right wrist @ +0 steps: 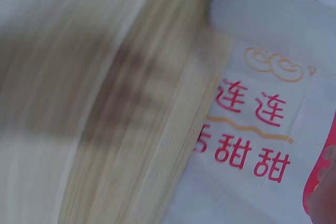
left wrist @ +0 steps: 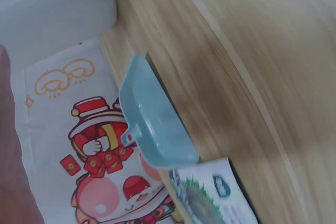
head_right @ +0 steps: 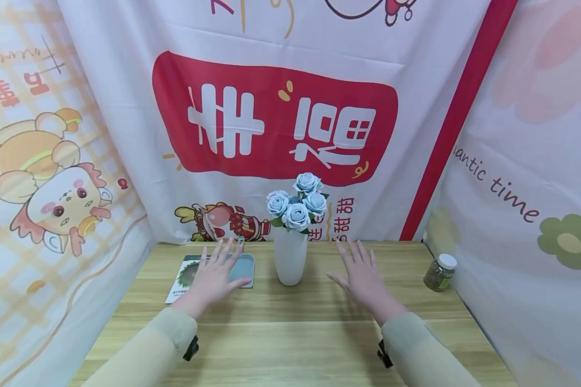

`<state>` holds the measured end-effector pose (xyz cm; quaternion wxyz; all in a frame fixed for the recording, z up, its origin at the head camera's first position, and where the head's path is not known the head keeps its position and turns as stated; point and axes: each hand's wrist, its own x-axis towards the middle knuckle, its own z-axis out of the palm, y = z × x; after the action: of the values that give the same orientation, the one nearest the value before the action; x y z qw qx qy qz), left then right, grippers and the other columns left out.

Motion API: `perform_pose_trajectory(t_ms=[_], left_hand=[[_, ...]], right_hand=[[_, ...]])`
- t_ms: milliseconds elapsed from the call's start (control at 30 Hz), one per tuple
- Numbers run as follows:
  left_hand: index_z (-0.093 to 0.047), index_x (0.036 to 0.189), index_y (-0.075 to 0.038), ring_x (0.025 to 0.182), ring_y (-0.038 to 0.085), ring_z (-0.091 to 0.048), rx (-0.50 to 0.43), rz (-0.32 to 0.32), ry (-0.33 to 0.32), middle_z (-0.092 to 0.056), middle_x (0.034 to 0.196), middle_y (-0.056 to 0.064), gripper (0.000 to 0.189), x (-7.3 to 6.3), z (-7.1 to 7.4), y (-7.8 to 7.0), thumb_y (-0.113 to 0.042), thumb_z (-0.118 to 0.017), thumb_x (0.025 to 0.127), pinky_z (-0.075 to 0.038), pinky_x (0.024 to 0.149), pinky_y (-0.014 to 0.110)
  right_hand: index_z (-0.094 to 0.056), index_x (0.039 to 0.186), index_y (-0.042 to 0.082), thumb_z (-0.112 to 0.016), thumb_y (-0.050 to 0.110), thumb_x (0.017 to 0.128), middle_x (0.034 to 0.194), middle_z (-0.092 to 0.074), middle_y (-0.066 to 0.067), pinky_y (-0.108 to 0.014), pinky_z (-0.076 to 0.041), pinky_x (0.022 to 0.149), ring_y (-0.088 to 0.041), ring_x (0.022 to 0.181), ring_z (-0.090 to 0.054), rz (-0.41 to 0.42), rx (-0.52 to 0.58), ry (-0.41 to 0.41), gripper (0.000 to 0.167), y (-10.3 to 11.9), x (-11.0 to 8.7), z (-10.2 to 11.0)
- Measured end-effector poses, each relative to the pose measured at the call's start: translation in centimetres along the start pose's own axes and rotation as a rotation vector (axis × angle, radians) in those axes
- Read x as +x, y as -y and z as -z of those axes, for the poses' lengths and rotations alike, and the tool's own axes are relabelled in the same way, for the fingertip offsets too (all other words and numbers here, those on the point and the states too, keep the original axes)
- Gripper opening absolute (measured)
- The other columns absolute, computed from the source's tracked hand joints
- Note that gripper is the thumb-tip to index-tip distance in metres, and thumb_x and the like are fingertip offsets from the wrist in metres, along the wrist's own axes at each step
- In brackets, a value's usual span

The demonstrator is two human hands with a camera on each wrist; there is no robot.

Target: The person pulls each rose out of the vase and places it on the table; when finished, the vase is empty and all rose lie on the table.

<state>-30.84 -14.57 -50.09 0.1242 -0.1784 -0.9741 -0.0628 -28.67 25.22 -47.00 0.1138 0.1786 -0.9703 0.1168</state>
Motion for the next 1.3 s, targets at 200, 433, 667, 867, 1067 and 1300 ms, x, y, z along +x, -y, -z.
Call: perform_pose_trajectory(t_ms=[200,433,667,867,1067,1300], left_hand=[[-0.002,0.159,-0.03,0.148,0.029,0.009,-0.069,0.025,0.033,0.008,0.164,0.003,0.105,2.5,-1.2,-0.9,-0.088,-0.037,0.079,0.013,0.113,0.057],[-0.006,0.159,-0.024,0.149,0.029,0.004,-0.16,0.039,0.099,0.005,0.164,0.003,0.11,6.1,-0.5,-3.6,-0.087,-0.045,0.078,0.008,0.114,0.059],[-0.006,0.16,-0.02,0.148,0.029,-0.014,-0.602,0.133,0.157,-0.012,0.164,0.007,0.11,9.1,0.3,-6.5,-0.076,-0.059,0.081,-0.012,0.117,0.057],[-0.02,0.157,-0.021,0.134,0.027,-0.042,-0.998,0.109,0.003,-0.037,0.153,0.007,0.103,10.5,0.8,-8.1,-0.044,-0.083,0.079,-0.039,0.107,0.047],[-0.025,0.155,-0.016,0.135,0.028,-0.04,-1.063,0.214,-0.012,-0.037,0.154,0.007,0.101,10.7,0.9,-8.7,-0.046,-0.083,0.078,-0.039,0.107,0.048],[-0.029,0.154,-0.019,0.138,0.029,-0.037,-1.048,0.254,0.002,-0.036,0.155,0.006,0.103,10.7,0.5,-8.8,-0.057,-0.081,0.074,-0.038,0.108,0.051]], right_hand=[[-0.036,0.152,0.008,-0.057,0.047,0.098,0.153,-0.035,-0.021,-0.059,-0.021,0.114,-0.041,0.141,-0.026,-0.095,0.214,-0.061,0.069,2.5,3.1,0.5],[-0.069,0.101,0.004,-0.069,0.012,0.094,0.1,-0.069,-0.009,-0.043,-0.053,0.086,-0.026,0.094,-0.063,-0.117,0.603,-0.218,0.011,6.7,5.8,-0.1],[-0.07,0.105,0.002,-0.068,0.01,0.093,0.091,-0.066,-0.009,-0.033,-0.054,0.065,-0.02,0.075,-0.06,-0.167,0.853,-0.252,0.013,8.7,7.5,0.7],[-0.068,0.105,0.0,-0.068,0.007,0.093,0.084,-0.062,-0.015,-0.041,-0.059,0.068,-0.036,0.076,-0.062,-0.218,1.027,-0.244,0.015,9.5,8.4,1.7],[-0.068,0.101,0.002,-0.069,0.006,0.087,0.074,-0.06,-0.008,-0.036,-0.055,0.059,-0.025,0.059,-0.059,-0.338,1.11,-0.272,0.015,10.0,9.0,1.4],[-0.068,0.101,-0.001,-0.069,-0.001,0.084,0.072,-0.057,-0.005,-0.028,-0.05,0.052,-0.017,0.053,-0.053,-0.383,1.212,-0.346,0.017,10.2,9.0,1.3]])
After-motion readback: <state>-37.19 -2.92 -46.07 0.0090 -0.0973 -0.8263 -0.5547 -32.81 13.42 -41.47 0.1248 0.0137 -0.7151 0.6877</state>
